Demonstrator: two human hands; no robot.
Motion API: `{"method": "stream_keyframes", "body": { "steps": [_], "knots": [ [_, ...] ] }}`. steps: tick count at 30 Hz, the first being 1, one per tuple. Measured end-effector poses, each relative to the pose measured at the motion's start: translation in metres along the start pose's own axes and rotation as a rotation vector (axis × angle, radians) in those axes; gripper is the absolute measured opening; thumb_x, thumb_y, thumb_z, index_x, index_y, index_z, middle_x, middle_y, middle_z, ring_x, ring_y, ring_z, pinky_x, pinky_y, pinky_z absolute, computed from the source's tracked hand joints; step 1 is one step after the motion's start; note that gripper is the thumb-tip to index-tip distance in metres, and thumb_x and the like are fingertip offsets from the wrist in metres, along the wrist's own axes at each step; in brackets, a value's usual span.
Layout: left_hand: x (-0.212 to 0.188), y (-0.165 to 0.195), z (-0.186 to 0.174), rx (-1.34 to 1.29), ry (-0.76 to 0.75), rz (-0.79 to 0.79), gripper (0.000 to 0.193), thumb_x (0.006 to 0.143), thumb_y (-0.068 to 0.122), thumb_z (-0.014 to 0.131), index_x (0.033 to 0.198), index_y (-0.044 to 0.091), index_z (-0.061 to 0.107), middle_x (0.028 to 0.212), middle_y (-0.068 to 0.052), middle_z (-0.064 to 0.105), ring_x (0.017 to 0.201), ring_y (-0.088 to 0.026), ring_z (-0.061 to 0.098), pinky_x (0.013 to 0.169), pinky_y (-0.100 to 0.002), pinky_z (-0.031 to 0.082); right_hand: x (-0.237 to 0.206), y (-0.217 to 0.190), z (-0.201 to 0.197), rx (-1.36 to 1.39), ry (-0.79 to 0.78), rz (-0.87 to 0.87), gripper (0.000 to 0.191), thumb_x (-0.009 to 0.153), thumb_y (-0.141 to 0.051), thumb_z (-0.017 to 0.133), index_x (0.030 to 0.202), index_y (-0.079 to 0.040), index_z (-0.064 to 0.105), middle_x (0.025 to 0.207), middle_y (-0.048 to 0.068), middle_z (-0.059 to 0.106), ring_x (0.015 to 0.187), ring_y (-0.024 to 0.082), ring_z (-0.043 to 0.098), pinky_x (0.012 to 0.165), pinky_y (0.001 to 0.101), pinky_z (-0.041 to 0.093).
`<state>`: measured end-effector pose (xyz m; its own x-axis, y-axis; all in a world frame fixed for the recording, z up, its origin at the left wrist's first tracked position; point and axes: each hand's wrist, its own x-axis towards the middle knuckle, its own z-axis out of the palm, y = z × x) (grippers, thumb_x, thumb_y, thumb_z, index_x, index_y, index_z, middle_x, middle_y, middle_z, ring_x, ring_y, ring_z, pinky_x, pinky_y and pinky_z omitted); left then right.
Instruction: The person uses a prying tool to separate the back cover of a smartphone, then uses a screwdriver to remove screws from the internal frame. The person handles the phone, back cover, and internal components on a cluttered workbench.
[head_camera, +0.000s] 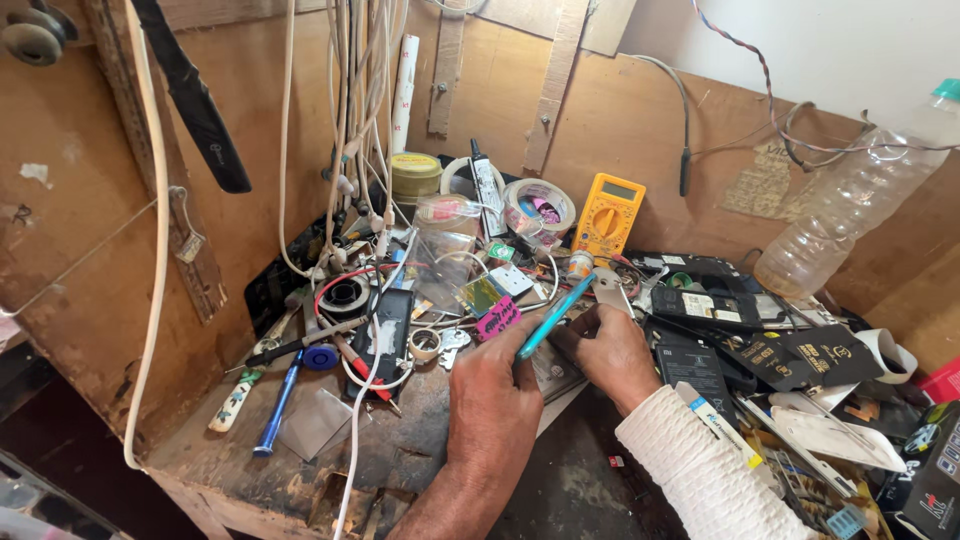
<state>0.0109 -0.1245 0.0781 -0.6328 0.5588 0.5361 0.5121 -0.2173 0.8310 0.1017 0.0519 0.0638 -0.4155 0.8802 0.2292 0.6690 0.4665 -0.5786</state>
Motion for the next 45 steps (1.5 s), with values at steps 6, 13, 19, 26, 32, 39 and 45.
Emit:
{"method": "stream_keyframes", "body": {
  "steps": [6,13,19,26,32,39,45],
  "knots": [
    [-0.0008,0.0006,0.0002,0.003,-0.020,-0.019,0.040,0.082,-0.008,0.061,0.118,0.007,0.073,0.098,-0.021,0.075,0.093,-0.040,0.072,0.077,-0.048,0.056,-0.0011,0.0017,0.0001,0.119,-0.018,0.060,0.037,0.074,-0.033,0.083,0.089,0.000,0.076,0.079,0.013,0.078,0.073,0.023,0.074,0.069,0.0378,0.057],
    [-0.0011,-0.0012,0.0010,0.012,-0.011,0.003,0.039,0.083,-0.007,0.061,0.117,0.006,0.073,0.098,-0.021,0.075,0.092,-0.040,0.072,0.077,-0.049,0.055,0.0001,0.0047,0.0017,0.086,-0.014,0.011,0.041,0.076,-0.038,0.083,0.088,0.001,0.076,0.079,0.013,0.077,0.074,0.022,0.074,0.070,0.0372,0.056],
    [-0.0006,-0.0016,0.0020,0.017,-0.002,0.009,0.039,0.082,-0.007,0.062,0.117,0.006,0.073,0.098,-0.022,0.074,0.092,-0.041,0.072,0.077,-0.049,0.055,-0.0020,0.0022,0.0040,-0.062,0.062,-0.063,0.046,0.073,-0.043,0.084,0.088,-0.001,0.075,0.084,0.017,0.077,0.081,0.033,0.075,0.077,0.0440,0.057],
    [-0.0005,-0.0025,0.0015,0.002,-0.001,0.031,0.039,0.082,-0.008,0.061,0.117,0.005,0.073,0.099,-0.021,0.075,0.094,-0.041,0.072,0.077,-0.048,0.056,-0.0010,0.0016,0.0040,-0.066,0.059,-0.034,0.047,0.073,-0.044,0.084,0.087,0.000,0.075,0.085,0.019,0.077,0.083,0.034,0.076,0.079,0.0445,0.057],
    [-0.0010,-0.0011,0.0003,-0.012,-0.007,0.011,0.036,0.083,-0.007,0.061,0.115,0.005,0.073,0.098,-0.021,0.075,0.092,-0.039,0.074,0.076,-0.047,0.056,0.0010,0.0022,0.0041,-0.031,0.047,-0.023,0.046,0.072,-0.041,0.086,0.088,0.001,0.074,0.084,0.019,0.076,0.081,0.031,0.076,0.076,0.0426,0.057],
    [-0.0005,-0.0003,0.0010,0.004,0.007,0.026,0.035,0.083,-0.007,0.061,0.114,0.004,0.073,0.097,-0.021,0.075,0.091,-0.040,0.073,0.075,-0.048,0.056,0.0029,0.0018,0.0013,0.081,-0.034,0.050,0.041,0.072,-0.033,0.088,0.088,0.003,0.076,0.080,0.015,0.076,0.075,0.023,0.074,0.071,0.0370,0.057],
    [-0.0005,-0.0010,0.0008,0.004,0.000,0.016,0.035,0.084,-0.007,0.060,0.114,0.004,0.073,0.098,-0.021,0.076,0.092,-0.039,0.073,0.076,-0.047,0.056,0.0020,0.0018,0.0022,0.163,-0.043,0.046,0.037,0.074,-0.029,0.087,0.087,0.004,0.075,0.079,0.013,0.076,0.073,0.018,0.071,0.067,0.0346,0.055]
  ]
}}
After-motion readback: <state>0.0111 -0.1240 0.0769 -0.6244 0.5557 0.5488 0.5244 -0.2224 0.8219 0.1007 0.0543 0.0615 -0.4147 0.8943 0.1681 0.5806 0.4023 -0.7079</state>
